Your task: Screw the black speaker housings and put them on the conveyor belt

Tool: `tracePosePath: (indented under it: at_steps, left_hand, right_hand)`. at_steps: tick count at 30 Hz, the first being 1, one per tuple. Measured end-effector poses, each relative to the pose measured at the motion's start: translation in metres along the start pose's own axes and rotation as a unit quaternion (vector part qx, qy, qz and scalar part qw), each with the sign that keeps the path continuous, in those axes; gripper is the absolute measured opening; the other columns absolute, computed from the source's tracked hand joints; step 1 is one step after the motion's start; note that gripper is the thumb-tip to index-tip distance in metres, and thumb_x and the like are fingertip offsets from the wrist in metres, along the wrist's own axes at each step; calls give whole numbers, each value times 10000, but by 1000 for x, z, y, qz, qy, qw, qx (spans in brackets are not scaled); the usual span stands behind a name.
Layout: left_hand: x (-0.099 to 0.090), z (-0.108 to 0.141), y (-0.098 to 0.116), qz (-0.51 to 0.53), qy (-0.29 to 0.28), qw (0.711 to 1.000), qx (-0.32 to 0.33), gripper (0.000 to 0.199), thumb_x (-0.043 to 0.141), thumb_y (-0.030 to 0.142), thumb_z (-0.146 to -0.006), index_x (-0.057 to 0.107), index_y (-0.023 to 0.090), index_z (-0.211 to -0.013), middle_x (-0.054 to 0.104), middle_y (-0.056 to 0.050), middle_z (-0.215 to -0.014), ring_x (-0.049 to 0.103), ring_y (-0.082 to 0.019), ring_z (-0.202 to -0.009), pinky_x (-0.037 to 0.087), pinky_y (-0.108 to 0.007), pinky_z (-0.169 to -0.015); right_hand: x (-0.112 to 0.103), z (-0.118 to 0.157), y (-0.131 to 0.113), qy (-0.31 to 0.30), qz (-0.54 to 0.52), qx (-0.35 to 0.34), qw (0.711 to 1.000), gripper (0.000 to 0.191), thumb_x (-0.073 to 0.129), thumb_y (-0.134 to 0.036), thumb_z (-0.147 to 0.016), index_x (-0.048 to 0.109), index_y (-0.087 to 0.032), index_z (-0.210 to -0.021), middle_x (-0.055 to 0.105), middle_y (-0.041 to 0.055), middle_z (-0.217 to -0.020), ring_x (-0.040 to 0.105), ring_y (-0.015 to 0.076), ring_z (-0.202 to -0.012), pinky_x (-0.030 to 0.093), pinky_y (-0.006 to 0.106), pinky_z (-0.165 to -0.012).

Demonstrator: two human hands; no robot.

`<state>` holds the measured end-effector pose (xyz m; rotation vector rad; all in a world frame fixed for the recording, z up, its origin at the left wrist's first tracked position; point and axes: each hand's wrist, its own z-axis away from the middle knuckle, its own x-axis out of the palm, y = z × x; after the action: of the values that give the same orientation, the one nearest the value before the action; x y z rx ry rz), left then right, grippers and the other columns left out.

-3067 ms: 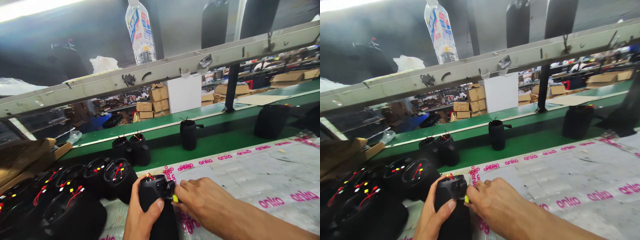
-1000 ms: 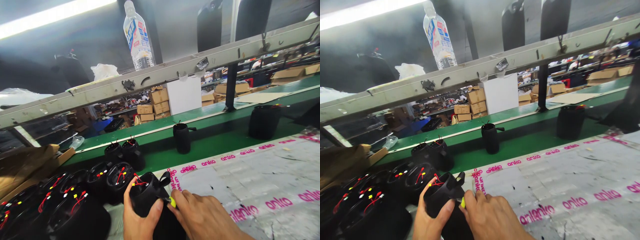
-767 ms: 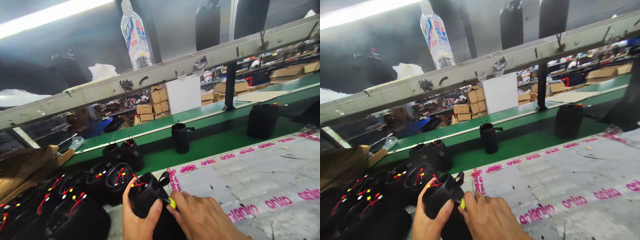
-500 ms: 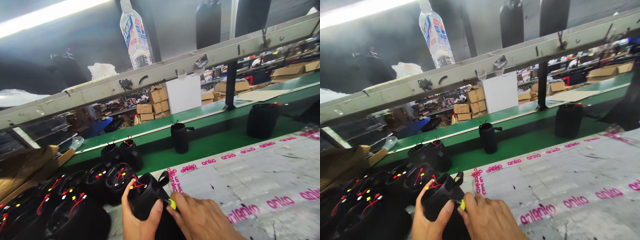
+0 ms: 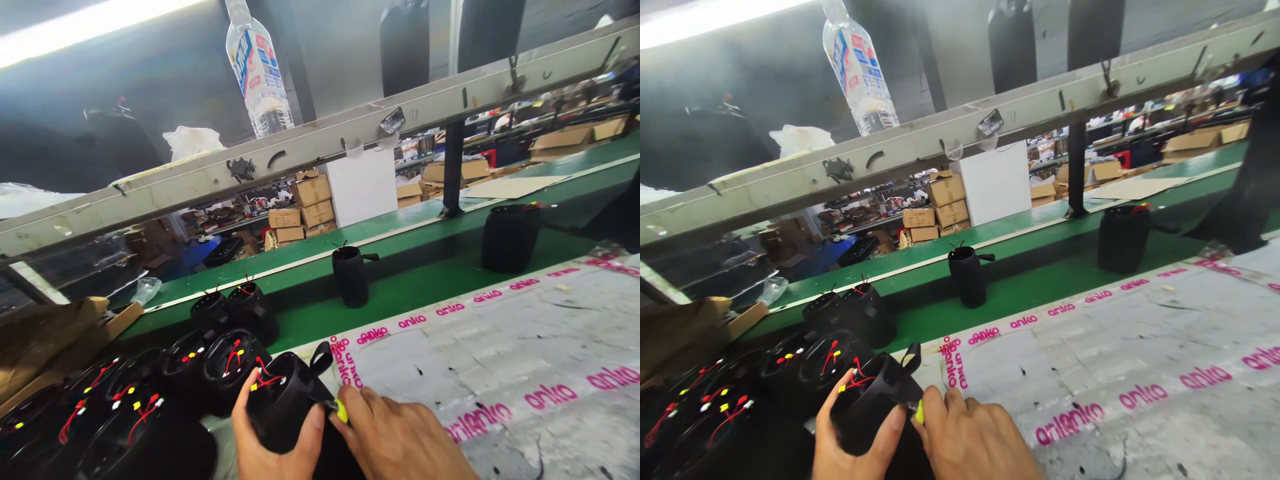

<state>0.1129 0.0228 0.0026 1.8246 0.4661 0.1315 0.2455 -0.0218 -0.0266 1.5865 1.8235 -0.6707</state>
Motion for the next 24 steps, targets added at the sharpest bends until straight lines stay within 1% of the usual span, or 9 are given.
tracePosePath:
  at_steps: [3, 7, 11, 13, 17, 21, 24]
  left_hand:
    - [1, -1, -3, 16, -7, 1000, -12, 741, 784, 398, -601, 538, 171, -1261, 695, -82, -1008, 695, -257, -881, 567, -367, -805]
    - [1, -1, -5, 17, 6, 1000, -20, 745, 801, 393, -591, 540, 174, -1253, 690, -90, -1045, 694, -263, -891, 561, -378, -827]
    - [1, 0, -5, 17, -2, 999, -31, 754, 788, 414, -610, 523, 172, -1274, 693, -85, -1028, 698, -258, -882, 567, -370, -812]
    - [1, 1, -5, 17, 3, 999, -28, 742, 780, 413, -622, 521, 171, -1274, 694, -82, -1017, 699, -253, -872, 571, -362, -798]
    - [3, 2, -5, 6, 21, 1000, -7, 736, 782, 393, -617, 523, 165, -1268, 680, -94, -1062, 693, -257, -916, 571, -368, -822]
    - [3, 3, -6, -5, 27, 1000, -4, 774, 800, 402, -600, 514, 170, -1281, 666, -98, -1073, 686, -271, -932, 574, -398, -839]
    - [3, 3, -7, -25, 37, 999, -4, 786, 808, 412, -595, 515, 174, -1285, 657, -100, -1078, 677, -282, -959, 567, -422, -868]
  right_hand:
    - [6, 1, 0, -11, -50, -1, 999, 274, 145, -322, -1075, 388, -249, -970, 609, -29, -657, 614, 188, -427, 302, 337, -385]
    - [11, 1, 1, -17, -66, 0, 998, 182, 283, -356, -1058, 388, -259, -946, 610, -54, -609, 587, 199, -366, 265, 341, -360]
    - [12, 0, -2, -24, -87, 7, 996, 101, 390, -311, -1015, 390, -259, -928, 616, -68, -584, 591, 200, -362, 240, 338, -355]
    - [13, 0, -3, -19, -88, 7, 996, 93, 397, -298, -1007, 392, -257, -923, 618, -66, -579, 589, 203, -357, 226, 341, -355]
    - [10, 0, -1, -6, -70, 7, 998, 134, 360, -310, -1021, 394, -252, -905, 606, -58, -549, 564, 205, -325, 186, 342, -358]
    - [2, -3, 2, -11, -56, 1, 998, 180, 299, -307, -1040, 389, -249, -895, 588, -47, -522, 554, 210, -321, 159, 337, -368]
    - [-4, -7, 4, -1, -40, -6, 999, 198, 291, -314, -1047, 376, -250, -879, 570, -49, -513, 539, 202, -312, 135, 340, -376]
